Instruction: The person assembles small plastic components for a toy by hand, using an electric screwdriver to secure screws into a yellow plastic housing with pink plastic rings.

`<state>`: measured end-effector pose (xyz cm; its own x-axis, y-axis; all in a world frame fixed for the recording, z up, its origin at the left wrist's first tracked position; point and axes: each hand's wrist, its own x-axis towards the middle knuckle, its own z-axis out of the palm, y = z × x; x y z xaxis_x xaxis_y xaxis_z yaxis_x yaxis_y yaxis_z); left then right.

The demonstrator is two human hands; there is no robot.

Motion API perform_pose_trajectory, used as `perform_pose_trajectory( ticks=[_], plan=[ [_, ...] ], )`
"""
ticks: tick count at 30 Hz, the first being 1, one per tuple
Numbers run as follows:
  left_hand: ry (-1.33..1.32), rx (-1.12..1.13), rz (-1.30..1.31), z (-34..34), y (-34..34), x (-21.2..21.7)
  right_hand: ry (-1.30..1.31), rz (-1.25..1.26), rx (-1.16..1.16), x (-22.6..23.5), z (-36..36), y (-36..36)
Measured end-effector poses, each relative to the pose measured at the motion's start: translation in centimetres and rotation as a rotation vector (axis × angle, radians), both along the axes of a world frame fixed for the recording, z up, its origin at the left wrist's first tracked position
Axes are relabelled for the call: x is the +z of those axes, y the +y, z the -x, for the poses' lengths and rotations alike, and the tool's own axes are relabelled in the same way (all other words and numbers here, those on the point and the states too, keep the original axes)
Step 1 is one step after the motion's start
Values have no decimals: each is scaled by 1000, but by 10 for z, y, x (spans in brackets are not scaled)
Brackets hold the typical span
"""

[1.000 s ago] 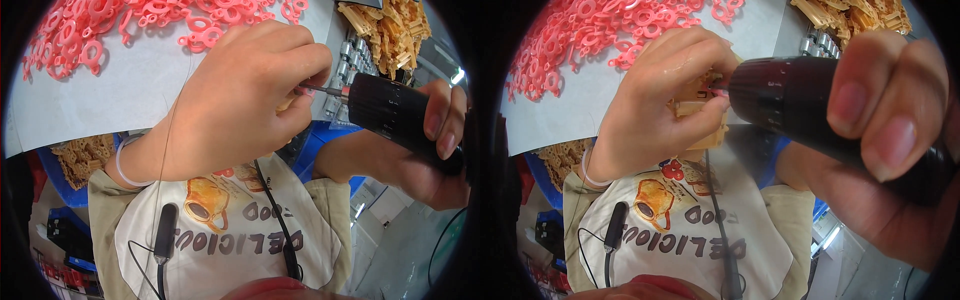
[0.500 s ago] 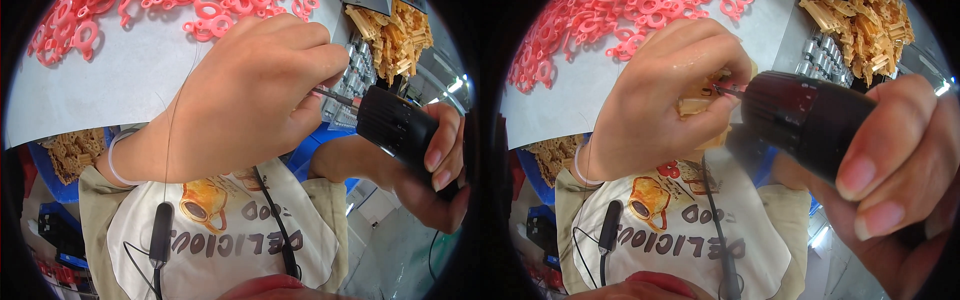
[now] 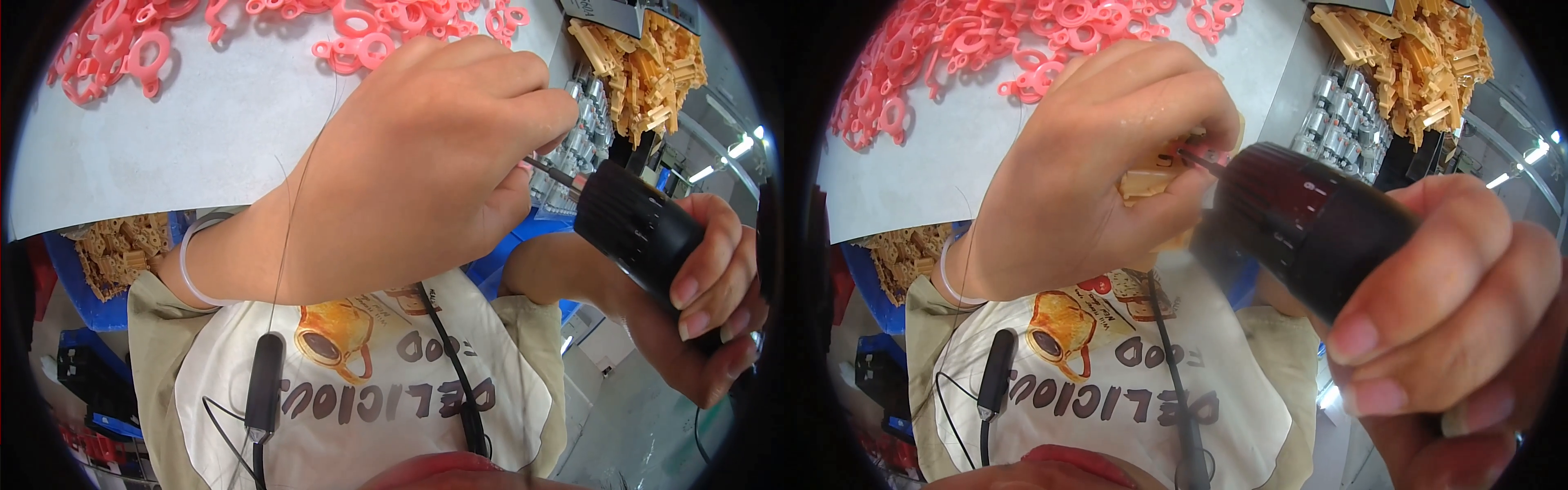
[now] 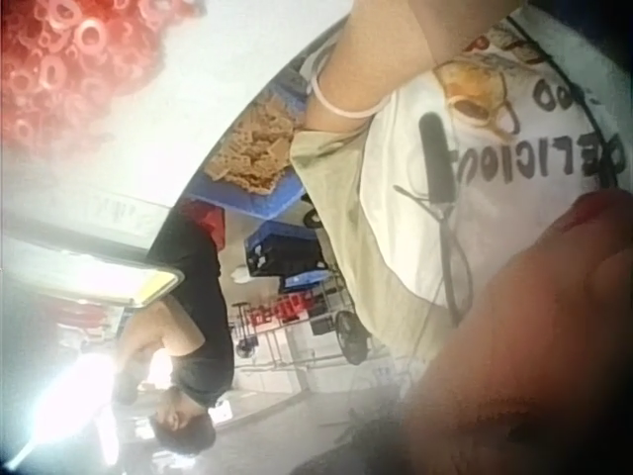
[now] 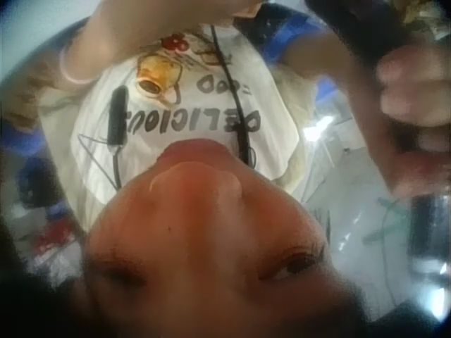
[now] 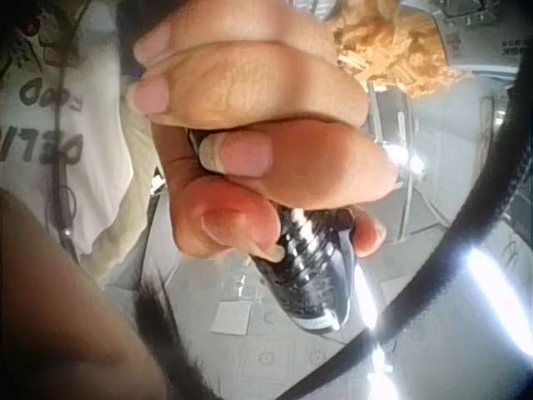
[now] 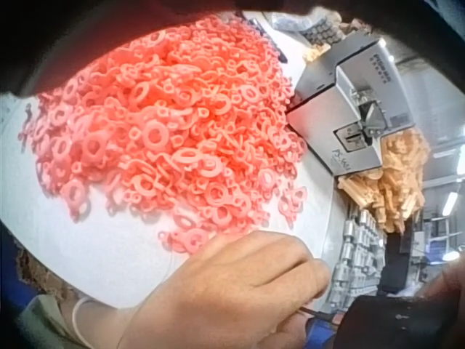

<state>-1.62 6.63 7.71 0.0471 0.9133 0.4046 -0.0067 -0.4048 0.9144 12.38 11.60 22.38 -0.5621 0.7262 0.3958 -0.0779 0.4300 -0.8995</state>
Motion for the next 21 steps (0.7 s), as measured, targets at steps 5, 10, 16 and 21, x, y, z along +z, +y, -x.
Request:
perform_pose_trajectory(
  ticks=[5, 10, 16, 21],
  plan=[
    [16, -25, 17, 2, -2, 1, 255, 107, -68, -10, -6, -4],
    [14, -34, 18, 0, -4, 0, 281, 134, -121, -17, -1, -7],
    [84, -36, 5, 1, -2, 1, 302, -76, -186, -37, 20, -9],
    [117, -22, -6, 2, 0, 4, 145, -88, -214, -26, 7, -3]
  ],
)
